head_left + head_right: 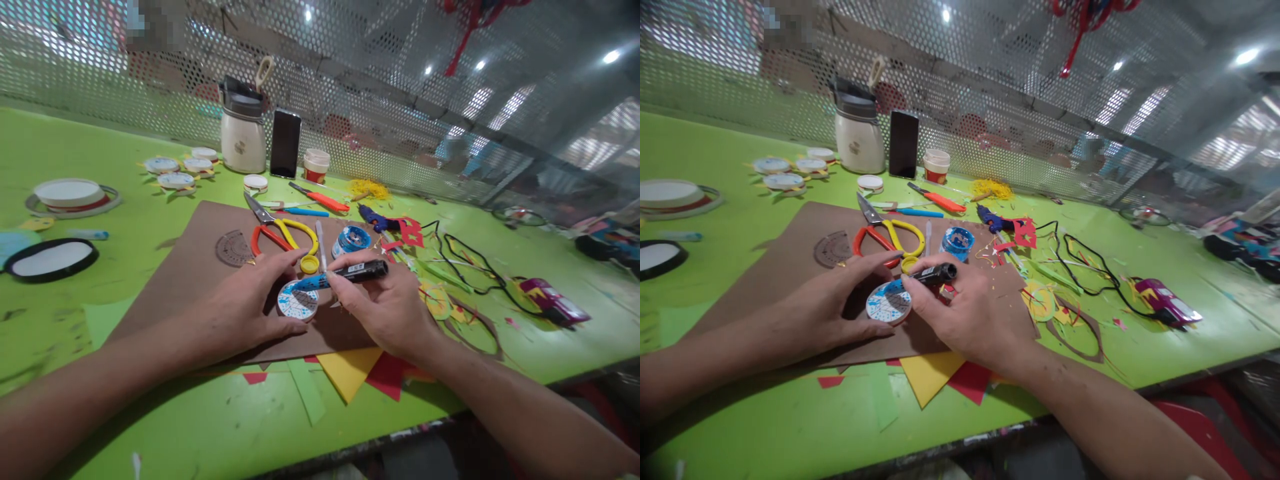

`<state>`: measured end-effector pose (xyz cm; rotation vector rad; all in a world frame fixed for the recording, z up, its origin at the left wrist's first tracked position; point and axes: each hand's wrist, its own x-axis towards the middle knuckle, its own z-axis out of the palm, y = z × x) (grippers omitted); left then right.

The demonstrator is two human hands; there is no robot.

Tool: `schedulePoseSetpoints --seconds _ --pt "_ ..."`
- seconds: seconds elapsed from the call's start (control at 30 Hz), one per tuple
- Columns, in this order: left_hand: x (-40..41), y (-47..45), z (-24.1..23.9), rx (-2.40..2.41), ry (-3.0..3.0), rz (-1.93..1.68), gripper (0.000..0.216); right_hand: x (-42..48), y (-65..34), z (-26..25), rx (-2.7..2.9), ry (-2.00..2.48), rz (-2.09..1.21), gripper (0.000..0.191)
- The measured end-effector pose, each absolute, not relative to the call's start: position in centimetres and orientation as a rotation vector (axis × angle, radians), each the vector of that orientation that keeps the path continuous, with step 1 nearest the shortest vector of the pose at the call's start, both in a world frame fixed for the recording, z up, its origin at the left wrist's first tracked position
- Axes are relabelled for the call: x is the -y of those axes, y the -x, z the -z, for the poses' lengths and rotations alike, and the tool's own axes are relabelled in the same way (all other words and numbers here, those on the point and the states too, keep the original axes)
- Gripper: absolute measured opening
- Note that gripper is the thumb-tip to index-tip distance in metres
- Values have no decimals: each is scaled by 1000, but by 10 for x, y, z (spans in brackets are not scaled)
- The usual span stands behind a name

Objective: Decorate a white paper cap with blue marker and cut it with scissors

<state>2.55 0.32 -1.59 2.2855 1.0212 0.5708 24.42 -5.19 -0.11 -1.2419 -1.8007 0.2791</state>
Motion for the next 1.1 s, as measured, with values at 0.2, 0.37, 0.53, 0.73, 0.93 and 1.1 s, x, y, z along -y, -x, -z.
schedulePoseSetpoints --seconds 0.2,0.37,0.53,0.73,0.93,1.1 --pt "-3 -24 16 -1007 -2305 -555 87 53 -241 -5 1882 1228 -292 9" --pt "-3 -26 15 -998 -2312 -577 84 52 -244 1 1761 1212 -284 13" --pt "-2 -27 14 -1017 -2298 -562 85 49 -250 6 1701 1212 -322 14" --pt "-2 -26 14 -1029 -2324 -593 81 47 -250 8 1728 1213 -305 15" --pt "-2 -25 15 -1013 -2330 -588 86 48 -248 7 1762 1249 -221 15" --pt "-2 -26 15 -1002 -2333 -599 85 48 -249 4 1810 1264 -185 14"
